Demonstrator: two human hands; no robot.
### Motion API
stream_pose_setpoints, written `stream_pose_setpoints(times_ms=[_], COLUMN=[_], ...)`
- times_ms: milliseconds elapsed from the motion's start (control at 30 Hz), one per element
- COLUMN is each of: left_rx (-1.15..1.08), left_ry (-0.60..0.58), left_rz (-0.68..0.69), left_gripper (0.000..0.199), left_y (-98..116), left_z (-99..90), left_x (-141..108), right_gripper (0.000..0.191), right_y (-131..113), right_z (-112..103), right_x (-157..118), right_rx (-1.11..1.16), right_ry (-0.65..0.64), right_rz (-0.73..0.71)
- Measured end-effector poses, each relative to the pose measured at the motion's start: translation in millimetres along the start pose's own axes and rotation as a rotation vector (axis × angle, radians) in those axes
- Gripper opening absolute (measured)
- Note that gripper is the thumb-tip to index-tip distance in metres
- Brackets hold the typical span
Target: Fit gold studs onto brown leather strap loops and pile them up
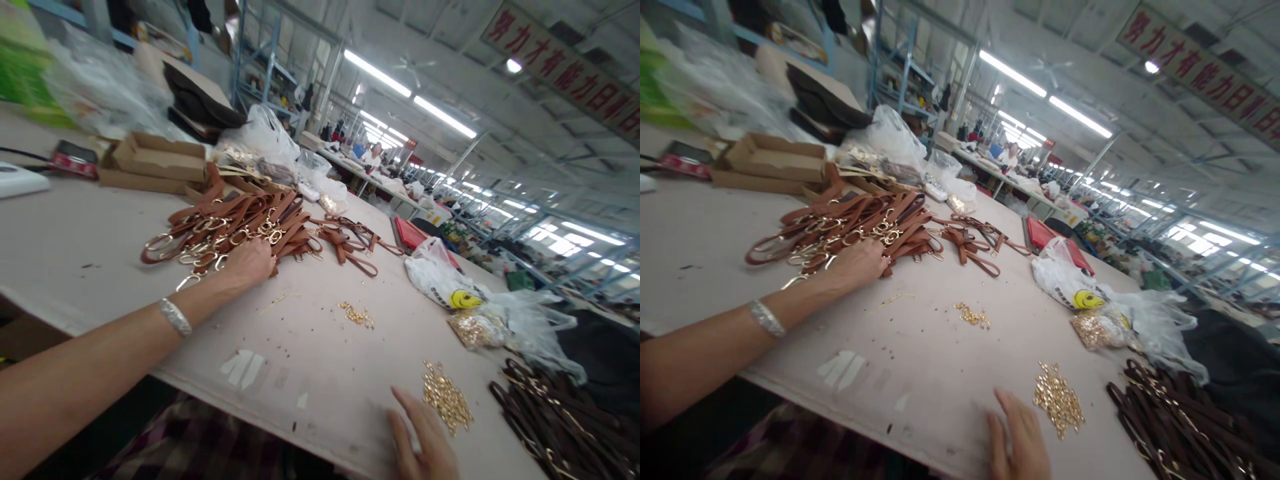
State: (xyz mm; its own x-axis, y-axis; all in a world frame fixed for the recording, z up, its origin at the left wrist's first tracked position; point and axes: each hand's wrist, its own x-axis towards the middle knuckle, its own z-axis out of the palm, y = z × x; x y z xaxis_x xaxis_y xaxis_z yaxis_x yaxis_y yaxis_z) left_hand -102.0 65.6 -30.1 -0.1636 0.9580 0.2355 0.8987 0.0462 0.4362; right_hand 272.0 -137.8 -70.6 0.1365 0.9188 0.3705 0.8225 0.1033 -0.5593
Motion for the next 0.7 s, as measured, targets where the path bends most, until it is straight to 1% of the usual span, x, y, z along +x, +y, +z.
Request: stream_pose_setpoints(times_ms=[33,100,133,200,300,367,433,500,567,633,700], left_rx=[-0.022,-0.079,-0.115,-0.204,-0.402,-0.582,-0.792,-1.006,-1.198,-1.341,-1.486], left_ry=[-0.001,-0.005,-0.012,-0.031,-0.077,-0.126,-0.186,-0.255,-0.327,-0.383,-0.448], left_rz=[-0.008,-0.027,-0.04,-0.072,-0.134,-0.189,-0.242,-0.285,-0.319,-0.344,-0.381], left_gripper=[0.03,0.028,0.027,0.025,0.023,0.023,0.02,0.017,0.02,0.023,0.029], left_y=[-2.6,-10.2,-14.8,-24.3,-33.9,-34.6,-30.4,-22.9,-14.6,-7.0,-0.2], left_z=[-1.2,-5.2,-7.8,-13.3,-20.0,-23.1,-25.9,-28.8,-30.6,-30.0,-26.8], left_x=[-2.3,-8.5,-12.2,-20.2,-33.7,-45.0,-59.1,-75.7,-93.2,-109.4,-123.1], right_gripper=[0.035,0.036,0.036,0.036,0.036,0.037,0.038,0.038,0.037,0.034,0.031], right_y=[-3.8,-16.3,-23.7,-37.1,-45.7,-44.1,-40.2,-37.0,-36.8,-41.3,-51.3], right_z=[19.1,53.0,67.0,88.7,109.1,117.1,121.0,120.4,115.5,107.7,99.2], right_x=[16.8,47.9,60.9,79.9,93.6,97.2,99.2,100.2,99.0,93.6,83.2], right_rx=[0.007,-0.075,-0.136,-0.257,-0.366,-0.386,-0.355,-0.285,-0.2,-0.059,0.164], right_ry=[-0.067,-0.129,-0.151,-0.162,-0.138,-0.1,-0.075,-0.071,-0.075,-0.077,-0.1], right_rz=[-0.158,-0.306,-0.356,-0.392,-0.417,-0.421,-0.412,-0.39,-0.357,-0.271,-0.12])
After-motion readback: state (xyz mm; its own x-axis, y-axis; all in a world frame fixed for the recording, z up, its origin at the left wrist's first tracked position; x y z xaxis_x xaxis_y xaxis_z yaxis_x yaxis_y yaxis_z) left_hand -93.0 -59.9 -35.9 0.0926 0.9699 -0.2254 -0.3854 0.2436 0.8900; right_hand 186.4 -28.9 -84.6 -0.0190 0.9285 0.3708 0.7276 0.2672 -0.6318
